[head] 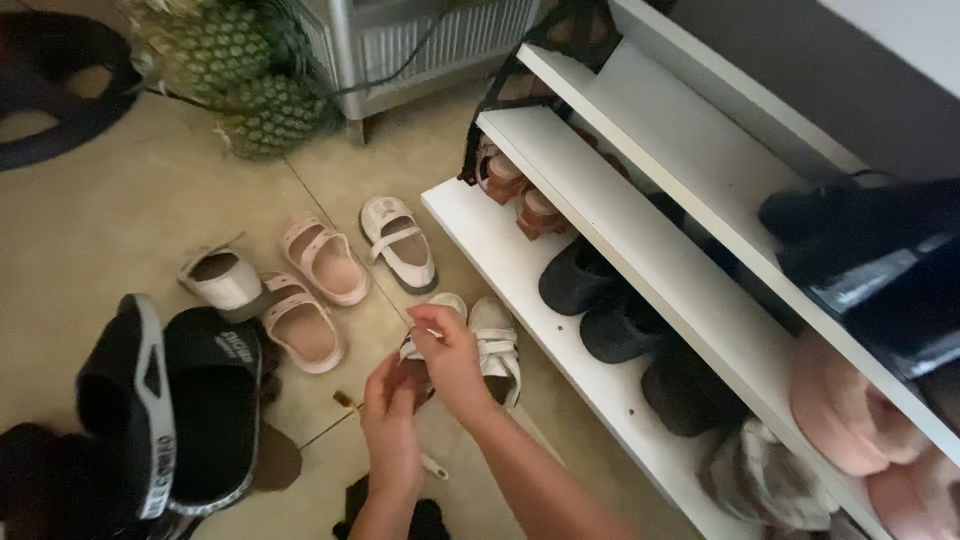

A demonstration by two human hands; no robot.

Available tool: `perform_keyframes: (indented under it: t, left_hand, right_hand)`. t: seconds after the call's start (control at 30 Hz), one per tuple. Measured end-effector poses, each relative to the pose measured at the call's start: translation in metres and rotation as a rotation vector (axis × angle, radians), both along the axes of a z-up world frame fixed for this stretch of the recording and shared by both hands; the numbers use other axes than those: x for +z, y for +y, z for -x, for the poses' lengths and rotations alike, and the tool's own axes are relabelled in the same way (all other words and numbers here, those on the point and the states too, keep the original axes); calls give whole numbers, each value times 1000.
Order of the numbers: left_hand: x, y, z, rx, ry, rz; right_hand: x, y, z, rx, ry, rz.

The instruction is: The recorder cleans various pairs of shoes and places them onto a shoe rack.

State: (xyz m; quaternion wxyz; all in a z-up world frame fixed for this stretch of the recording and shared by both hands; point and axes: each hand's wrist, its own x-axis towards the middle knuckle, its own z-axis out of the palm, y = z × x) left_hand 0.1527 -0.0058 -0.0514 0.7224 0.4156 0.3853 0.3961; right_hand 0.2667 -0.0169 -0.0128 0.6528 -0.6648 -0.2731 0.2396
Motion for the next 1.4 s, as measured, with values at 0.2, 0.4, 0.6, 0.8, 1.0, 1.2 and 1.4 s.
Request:
perform_keyframes:
  t: [0.2,0.4,0.6,0.8,1.0,1.2,1.4]
  left_hand:
    - [29,-19,46,-97,134,91]
    - [26,-16,65,-157,185,110]
    - [-31,-17,79,-159,134,78]
    - [-59,-25,75,-213,193,119]
    - [-78,-35,76,-225,167,143]
    - [-61,-44,73,-293,237,168]
    - [-97,-56,75,-345,233,129]
  right_hand:
    - [-3,43,-66,-66,-826,313]
    - [59,91,-154,-59,-846,684]
    - [45,104,-186,7,-901,983]
    - [46,97,-189,125,-956,1078]
    - [58,90,-187,-1,-814,821]
    - [11,80,-198,-169,-826,405]
    - [27,68,-194,-143,-528,45]
